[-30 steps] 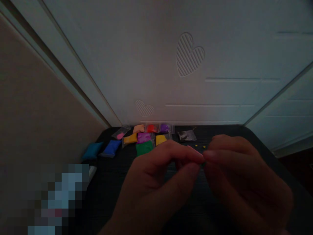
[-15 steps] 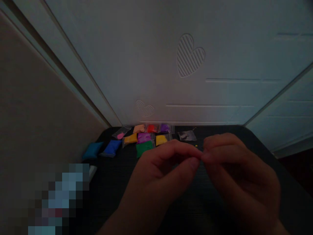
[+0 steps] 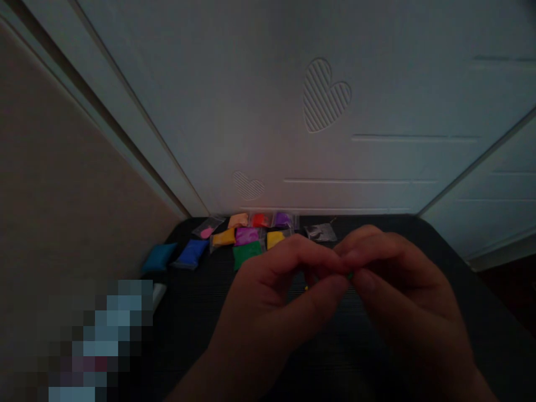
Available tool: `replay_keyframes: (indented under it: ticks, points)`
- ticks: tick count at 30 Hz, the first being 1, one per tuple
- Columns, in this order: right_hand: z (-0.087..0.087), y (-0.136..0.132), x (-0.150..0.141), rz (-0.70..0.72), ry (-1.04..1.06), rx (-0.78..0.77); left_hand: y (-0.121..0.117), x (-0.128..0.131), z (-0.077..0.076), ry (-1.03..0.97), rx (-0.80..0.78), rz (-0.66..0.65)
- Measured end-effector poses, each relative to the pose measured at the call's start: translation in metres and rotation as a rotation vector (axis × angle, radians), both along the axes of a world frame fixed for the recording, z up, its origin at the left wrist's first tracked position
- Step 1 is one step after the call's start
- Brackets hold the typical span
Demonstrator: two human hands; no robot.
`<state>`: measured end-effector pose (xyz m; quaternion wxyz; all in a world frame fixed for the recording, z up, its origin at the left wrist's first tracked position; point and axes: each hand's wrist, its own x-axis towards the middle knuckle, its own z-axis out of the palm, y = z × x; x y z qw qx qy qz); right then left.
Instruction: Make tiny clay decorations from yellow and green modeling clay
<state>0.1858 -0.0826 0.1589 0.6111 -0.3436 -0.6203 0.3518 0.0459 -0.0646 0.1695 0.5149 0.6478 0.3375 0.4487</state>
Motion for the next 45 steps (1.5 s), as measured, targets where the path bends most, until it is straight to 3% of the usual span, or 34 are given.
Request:
replay_keyframes:
  ticks: [7,13,22,34,41,45]
  points:
    - [0.0,0.001,-0.001,0.047,0.041,-0.063,0.003,0.0,0.004,-0.047,-0.075,-0.051]
    - [0.001,-0.004,-0.002,-0.04,-0.078,0.002,0.004,-0.001,0.0,-0.174,-0.162,-0.124]
    - [0.0,-0.004,0.003,-0.041,-0.179,0.084,0.004,0.004,-0.004,-0.292,-0.207,-0.113]
    - [-0.002,-0.004,0.004,-0.045,-0.164,0.091,0.006,-0.002,0.0,-0.24,-0.241,-0.227]
    - [-0.001,-0.002,0.005,-0.055,-0.196,0.099,0.007,-0.002,-0.013,-0.238,-0.188,-0.165]
    - [0.0,-0.004,0.004,-0.104,-0.19,0.101,0.004,-0.002,-0.009,-0.118,-0.041,-0.017]
